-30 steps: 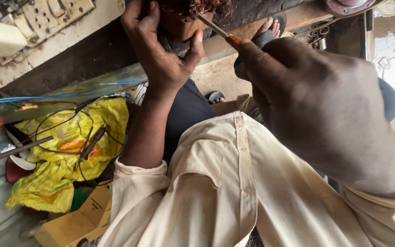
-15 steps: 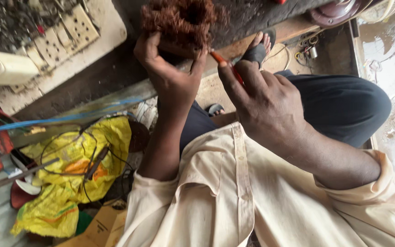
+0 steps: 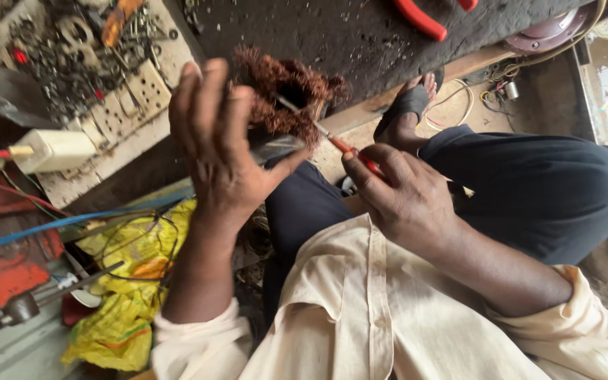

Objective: The person holds a bundle of copper wire and uses a screwdriver to pry and separate strands. They then use pliers to cut and further separate the wire, repeating the process to loosen the bundle.

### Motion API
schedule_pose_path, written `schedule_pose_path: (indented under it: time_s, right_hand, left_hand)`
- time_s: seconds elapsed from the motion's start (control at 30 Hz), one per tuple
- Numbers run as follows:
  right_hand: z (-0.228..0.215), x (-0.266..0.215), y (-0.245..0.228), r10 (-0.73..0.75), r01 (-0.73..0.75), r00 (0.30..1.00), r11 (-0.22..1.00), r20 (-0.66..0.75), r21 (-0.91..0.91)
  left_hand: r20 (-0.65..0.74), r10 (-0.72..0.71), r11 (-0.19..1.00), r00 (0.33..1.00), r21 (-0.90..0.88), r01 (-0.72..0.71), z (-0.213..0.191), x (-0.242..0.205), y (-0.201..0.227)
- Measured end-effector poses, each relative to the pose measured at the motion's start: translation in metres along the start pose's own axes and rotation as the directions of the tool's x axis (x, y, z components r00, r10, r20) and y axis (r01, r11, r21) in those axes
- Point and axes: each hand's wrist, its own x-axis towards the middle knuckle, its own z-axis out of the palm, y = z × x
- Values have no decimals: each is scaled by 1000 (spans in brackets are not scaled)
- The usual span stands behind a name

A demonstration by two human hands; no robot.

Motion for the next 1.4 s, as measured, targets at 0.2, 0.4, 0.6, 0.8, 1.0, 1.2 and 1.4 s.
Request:
schedule_pose_path:
  time_s: [0.2,0.4,0.6,0.8,1.0,1.2,1.4]
  right_hand:
    - [1,1,0,33,-32,999,993,-3,116]
    - [26,-10,8,135,-143,989,971,53,190]
    - [69,-18,29,202,-220,975,897,88,383]
    - [107,-12,32,277,-319,947,740,165,592]
    - [103,-14,36,226,-326,945,677,235,660]
    - [62,-11,35,318,-461,885,693,339,555]
    - [41,-3,32,361,-508,850,756,384,413]
  left_hand:
    - [523,292,953,801,-231,-197,-7,53,-19]
    - [603,322,945,729,-246,-214,-3,79,-18]
    - [562,287,950,776,-273,-154,-2,72,-22]
    - [570,253,955,782,-278,-106,0,69,-20]
    - [556,230,960,799,-266,-91,-3,68,-18]
    - [543,228,958,808,-273,-87,0,67,-17]
    - [546,206,963,812,-261,-69,-3,72,-15]
